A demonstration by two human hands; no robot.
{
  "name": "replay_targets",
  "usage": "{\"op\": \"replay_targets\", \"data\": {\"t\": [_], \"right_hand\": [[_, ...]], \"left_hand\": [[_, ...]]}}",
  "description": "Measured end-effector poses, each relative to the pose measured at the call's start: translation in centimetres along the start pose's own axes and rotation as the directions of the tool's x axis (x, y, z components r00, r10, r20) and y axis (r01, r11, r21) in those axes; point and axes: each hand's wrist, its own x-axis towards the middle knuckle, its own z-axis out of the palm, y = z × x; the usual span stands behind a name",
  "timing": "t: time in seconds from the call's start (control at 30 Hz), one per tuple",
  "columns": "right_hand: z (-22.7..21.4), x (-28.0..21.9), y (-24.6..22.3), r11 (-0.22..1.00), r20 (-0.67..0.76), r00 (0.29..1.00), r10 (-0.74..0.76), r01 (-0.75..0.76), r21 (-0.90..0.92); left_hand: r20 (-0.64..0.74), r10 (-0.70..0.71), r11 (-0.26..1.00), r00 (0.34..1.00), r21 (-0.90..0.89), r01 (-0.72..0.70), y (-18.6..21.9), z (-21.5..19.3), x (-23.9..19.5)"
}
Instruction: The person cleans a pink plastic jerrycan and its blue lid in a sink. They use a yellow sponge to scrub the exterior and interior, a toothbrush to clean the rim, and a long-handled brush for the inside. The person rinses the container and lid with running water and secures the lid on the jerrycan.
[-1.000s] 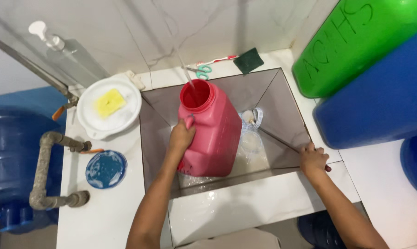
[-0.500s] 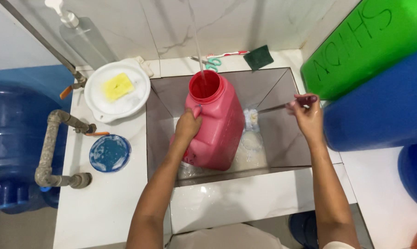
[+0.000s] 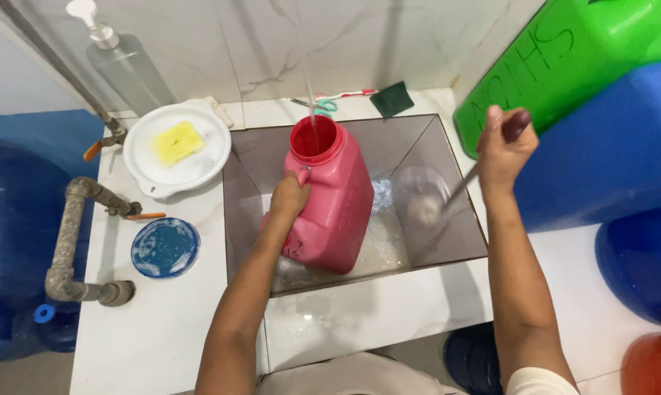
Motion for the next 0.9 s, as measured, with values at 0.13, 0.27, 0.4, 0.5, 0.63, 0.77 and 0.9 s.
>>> {"op": "replay_targets", "data": {"t": [0.13, 0.27, 0.4, 0.5, 0.63, 0.77, 0.9], "right_hand": [[-1.0, 1.6, -0.8, 1.0, -0.141, 0.99, 0.012, -0.016, -0.027], [-6.7, 4.8, -2.4, 0.957, -0.327, 0.944, -0.051, 0.14, 0.254], [-11.7, 5.9, -1.5, 0.966, -0.514, 0.854, -0.086, 0.198, 0.168], [-13.0, 6.4, -0.3, 0.983, -0.662, 0.749, -0.041, 0.149, 0.108], [-12.7, 3.6, 1.0, 0.996, -0.656, 0.754, -0.005, 0.066, 0.068], [-12.3, 3.3, 1.8, 0.997, -0.575, 0.818, -0.031, -0.013, -0.073], [-10.1, 2.7, 5.5, 0.677, -0.15, 0.767, -0.624, 0.434, -0.594]], "left_hand": [[-0.026, 0.067, 0.998, 0.997, -0.01, -0.067, -0.2, 0.1, 0.1], [-0.001, 0.049, 0.999, 0.999, -0.014, -0.049, -0.2, 0.1, 0.2], [0.007, 0.044, 0.999, 0.999, -0.03, -0.044, 0.3, -0.1, 0.7], [0.0, 0.106, 0.994, 0.994, -0.022, -0.106, 0.3, 0.1, 0.2], [-0.002, 0.087, 0.996, 0.996, -0.01, -0.087, 0.9, 0.0, 0.8], [-0.004, 0.082, 0.997, 0.997, -0.013, -0.082, 0.4, 0.1, 0.0], [-0.012, 0.093, 0.995, 0.996, 0.027, -0.092, 0.4, 0.7, 0.7]]}}
